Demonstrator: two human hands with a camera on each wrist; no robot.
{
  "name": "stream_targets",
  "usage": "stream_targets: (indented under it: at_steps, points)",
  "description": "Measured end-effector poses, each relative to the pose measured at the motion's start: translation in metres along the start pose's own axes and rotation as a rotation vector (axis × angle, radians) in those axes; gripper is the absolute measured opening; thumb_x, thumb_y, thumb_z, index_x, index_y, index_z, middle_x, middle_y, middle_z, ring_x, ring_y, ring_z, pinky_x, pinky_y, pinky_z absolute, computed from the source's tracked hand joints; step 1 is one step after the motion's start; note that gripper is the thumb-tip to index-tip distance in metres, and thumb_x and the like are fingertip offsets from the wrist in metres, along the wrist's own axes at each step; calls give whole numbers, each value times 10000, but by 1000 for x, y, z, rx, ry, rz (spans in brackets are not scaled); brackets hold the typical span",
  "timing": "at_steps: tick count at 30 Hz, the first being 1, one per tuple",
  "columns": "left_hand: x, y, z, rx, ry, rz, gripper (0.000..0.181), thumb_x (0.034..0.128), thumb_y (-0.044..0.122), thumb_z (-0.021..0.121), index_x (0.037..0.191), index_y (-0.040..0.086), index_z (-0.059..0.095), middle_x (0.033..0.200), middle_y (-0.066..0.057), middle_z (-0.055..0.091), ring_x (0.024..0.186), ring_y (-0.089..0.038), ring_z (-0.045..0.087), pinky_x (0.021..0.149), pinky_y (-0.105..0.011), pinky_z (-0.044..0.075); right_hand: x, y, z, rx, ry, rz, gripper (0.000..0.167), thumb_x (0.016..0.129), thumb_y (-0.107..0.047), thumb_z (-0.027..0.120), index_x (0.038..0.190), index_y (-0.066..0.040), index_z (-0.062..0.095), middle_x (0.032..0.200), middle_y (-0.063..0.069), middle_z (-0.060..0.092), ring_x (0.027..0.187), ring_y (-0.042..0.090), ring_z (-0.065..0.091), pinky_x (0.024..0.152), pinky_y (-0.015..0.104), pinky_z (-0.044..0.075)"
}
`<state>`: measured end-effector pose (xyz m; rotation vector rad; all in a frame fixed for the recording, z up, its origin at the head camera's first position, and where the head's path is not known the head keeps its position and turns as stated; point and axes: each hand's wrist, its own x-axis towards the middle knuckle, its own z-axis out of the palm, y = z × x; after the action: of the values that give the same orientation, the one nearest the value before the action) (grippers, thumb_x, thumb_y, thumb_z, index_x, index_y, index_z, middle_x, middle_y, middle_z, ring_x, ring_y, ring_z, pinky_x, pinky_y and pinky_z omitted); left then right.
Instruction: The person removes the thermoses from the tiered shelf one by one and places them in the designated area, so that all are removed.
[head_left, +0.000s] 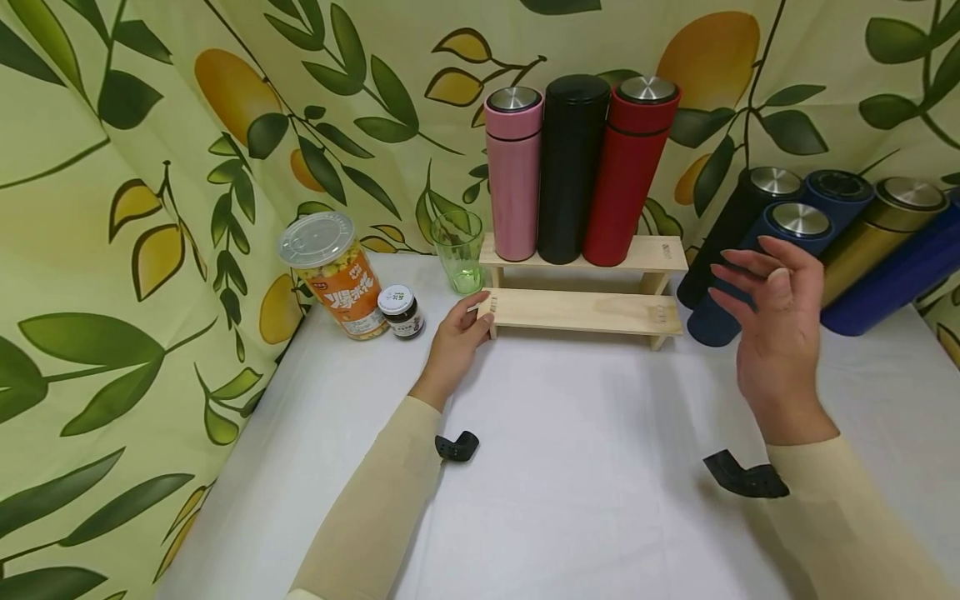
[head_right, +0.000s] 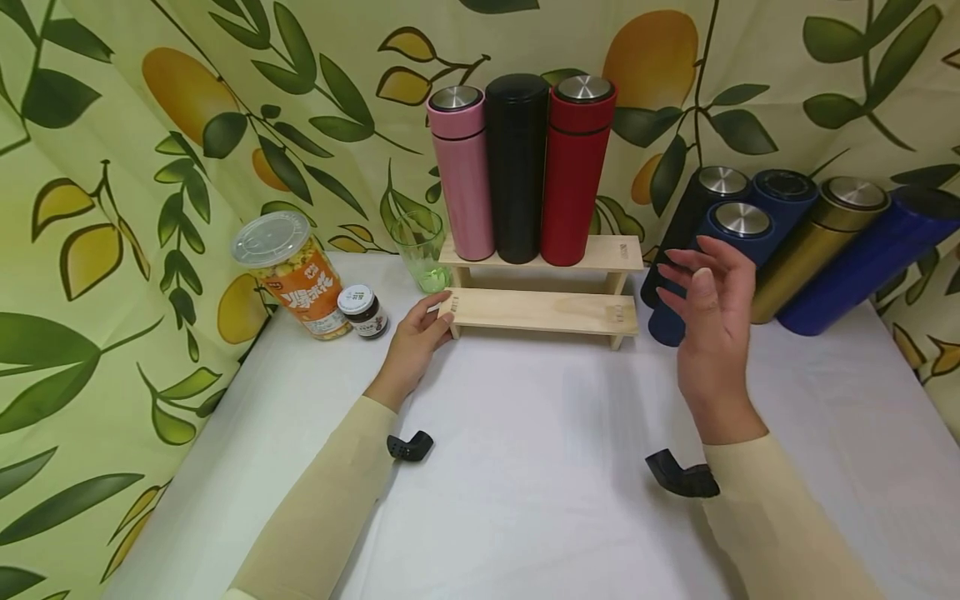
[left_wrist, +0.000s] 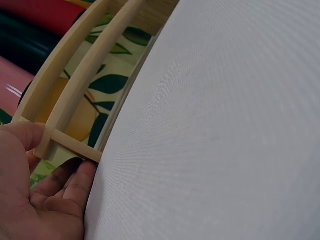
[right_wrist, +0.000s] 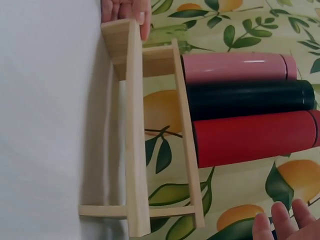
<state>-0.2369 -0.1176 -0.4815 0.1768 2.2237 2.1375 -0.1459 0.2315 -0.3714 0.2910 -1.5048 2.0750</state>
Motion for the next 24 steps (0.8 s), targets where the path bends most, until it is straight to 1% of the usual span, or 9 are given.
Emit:
stream_targets:
  at_steps: [4,9,12,17,20,24]
  points:
    - [0,0,0,4,3,2,448,1115,138,669,1558,174,609,1383,-185,687,1270,-261,668,1028,-399,584,9,-1,6,29,-24,30,567,1078,-291,716,1530,-41,482,1447,269,518,1318,368,560,1157,465,445]
    - [0,0,0,9,10,2,446,1112,138,674,1553,178,616,1382,-191,686,1267,-262,668,1023,-396,586,23,2,12,13,-23,96,647,1056,-336,747,1554,-46,452,1448,244,528,1312,335,558,1134,459,461]
    - [0,0,0,9,12,-1,441,1113,142,674,1548,177,620,1396,-198,678,1275,-266,665,1023,-396,587,31,6,14,-22,-34,129,657,1047,-348,755,1554,-69,446,1447,214,528,1319,319,554,1142,451,465]
    - [1,-1,0,6,8,-7,439,1113,147,675,1548,176,620,1422,-205,663,1293,-267,657,1025,-396,585,42,13,16,-117,-67,181,559,1080,-280,706,1547,-137,434,1440,137,524,1346,297,549,1192,444,436]
    - [2,-2,-1,3,4,-8,443,1113,142,674,1551,173,616,1423,-207,663,1294,-266,658,1026,-392,585,48,17,17,-178,-89,200,558,1082,-225,704,1558,-164,419,1454,118,513,1333,262,551,1168,389,465]
    - [2,-2,0,-2,6,-8,440,1114,136,671,1549,175,619,1416,-200,668,1291,-262,659,1025,-387,585,55,21,21,-233,-122,214,629,1061,-179,736,1587,-165,391,1472,102,484,1317,217,530,1063,265,513]
